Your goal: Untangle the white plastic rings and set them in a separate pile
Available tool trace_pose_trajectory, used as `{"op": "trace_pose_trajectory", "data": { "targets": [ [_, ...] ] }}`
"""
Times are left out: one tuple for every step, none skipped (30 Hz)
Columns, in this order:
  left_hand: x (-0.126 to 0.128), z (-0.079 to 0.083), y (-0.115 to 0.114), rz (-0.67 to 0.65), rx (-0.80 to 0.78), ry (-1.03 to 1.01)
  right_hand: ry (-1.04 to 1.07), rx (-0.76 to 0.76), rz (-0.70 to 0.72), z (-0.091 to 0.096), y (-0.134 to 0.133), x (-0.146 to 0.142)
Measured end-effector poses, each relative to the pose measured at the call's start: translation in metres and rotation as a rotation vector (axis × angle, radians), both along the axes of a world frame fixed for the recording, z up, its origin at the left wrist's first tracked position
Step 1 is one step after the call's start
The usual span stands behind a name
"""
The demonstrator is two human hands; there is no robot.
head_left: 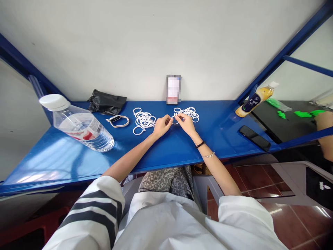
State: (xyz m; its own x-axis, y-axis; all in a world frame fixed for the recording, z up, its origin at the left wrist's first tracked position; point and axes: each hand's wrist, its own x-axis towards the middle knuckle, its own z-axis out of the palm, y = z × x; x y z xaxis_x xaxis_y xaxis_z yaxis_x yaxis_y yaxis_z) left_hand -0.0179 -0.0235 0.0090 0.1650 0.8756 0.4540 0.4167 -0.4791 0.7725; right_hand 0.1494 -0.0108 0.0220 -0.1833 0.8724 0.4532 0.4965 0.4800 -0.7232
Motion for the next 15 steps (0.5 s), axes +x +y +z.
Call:
{"op": "trace_pose_trajectory", "data": {
  "targets": [
    [0.0002, -0.0007, 0.0005, 0.001, 0.010, 0.020, -0.003, 0.005, 0.004, 0.0000, 0.0002, 0.0003],
    [0.0004, -0.0013, 0.0010, 0.004, 0.020, 0.035, -0.009, 0.011, 0.008, -0.0002, 0.0004, 0.0006],
    [0.0005, -0.0020, 0.0015, 0.007, 0.028, 0.042, -0.017, 0.017, 0.012, -0.0007, 0.0007, 0.0007],
    [0.0005, -0.0026, 0.0018, 0.008, 0.035, 0.042, -0.026, 0.023, 0.014, -0.0014, 0.0010, 0.0007],
    [0.0004, -0.0031, 0.0021, 0.007, 0.040, 0.035, -0.034, 0.028, 0.014, -0.0021, 0.0012, 0.0006],
    [0.0002, -0.0035, 0.0022, 0.002, 0.044, 0.025, -0.036, 0.030, 0.014, -0.0028, 0.0015, 0.0004],
    [0.0000, -0.0038, 0.0022, -0.005, 0.048, 0.014, -0.030, 0.030, 0.011, -0.0034, 0.0017, 0.0003],
    [-0.0003, -0.0040, 0.0022, -0.014, 0.054, 0.004, -0.016, 0.027, 0.011, -0.0037, 0.0018, 0.0001],
    [-0.0006, -0.0040, 0.0021, -0.023, 0.060, -0.003, 0.005, 0.022, 0.014, -0.0037, 0.0018, 0.0000],
    [-0.0008, -0.0040, 0.0020, -0.034, 0.067, -0.009, 0.029, 0.017, 0.017, -0.0034, 0.0015, -0.0001],
    [-0.0010, -0.0040, 0.0019, -0.043, 0.074, -0.013, 0.052, 0.013, 0.021, -0.0026, 0.0010, -0.0002],
    [-0.0012, -0.0040, 0.0019, -0.047, 0.080, -0.018, 0.069, 0.012, 0.024, -0.0015, 0.0002, -0.0003],
    [-0.0012, -0.0039, 0.0019, -0.048, 0.085, -0.024, 0.081, 0.011, 0.024, -0.0002, -0.0008, -0.0004],
    [-0.0013, -0.0038, 0.0018, -0.047, 0.088, -0.031, 0.091, 0.012, 0.022, 0.0013, -0.0019, -0.0007],
    [-0.0013, -0.0037, 0.0018, -0.046, 0.089, -0.037, 0.099, 0.012, 0.019, 0.0028, -0.0031, -0.0010]
  ]
}}
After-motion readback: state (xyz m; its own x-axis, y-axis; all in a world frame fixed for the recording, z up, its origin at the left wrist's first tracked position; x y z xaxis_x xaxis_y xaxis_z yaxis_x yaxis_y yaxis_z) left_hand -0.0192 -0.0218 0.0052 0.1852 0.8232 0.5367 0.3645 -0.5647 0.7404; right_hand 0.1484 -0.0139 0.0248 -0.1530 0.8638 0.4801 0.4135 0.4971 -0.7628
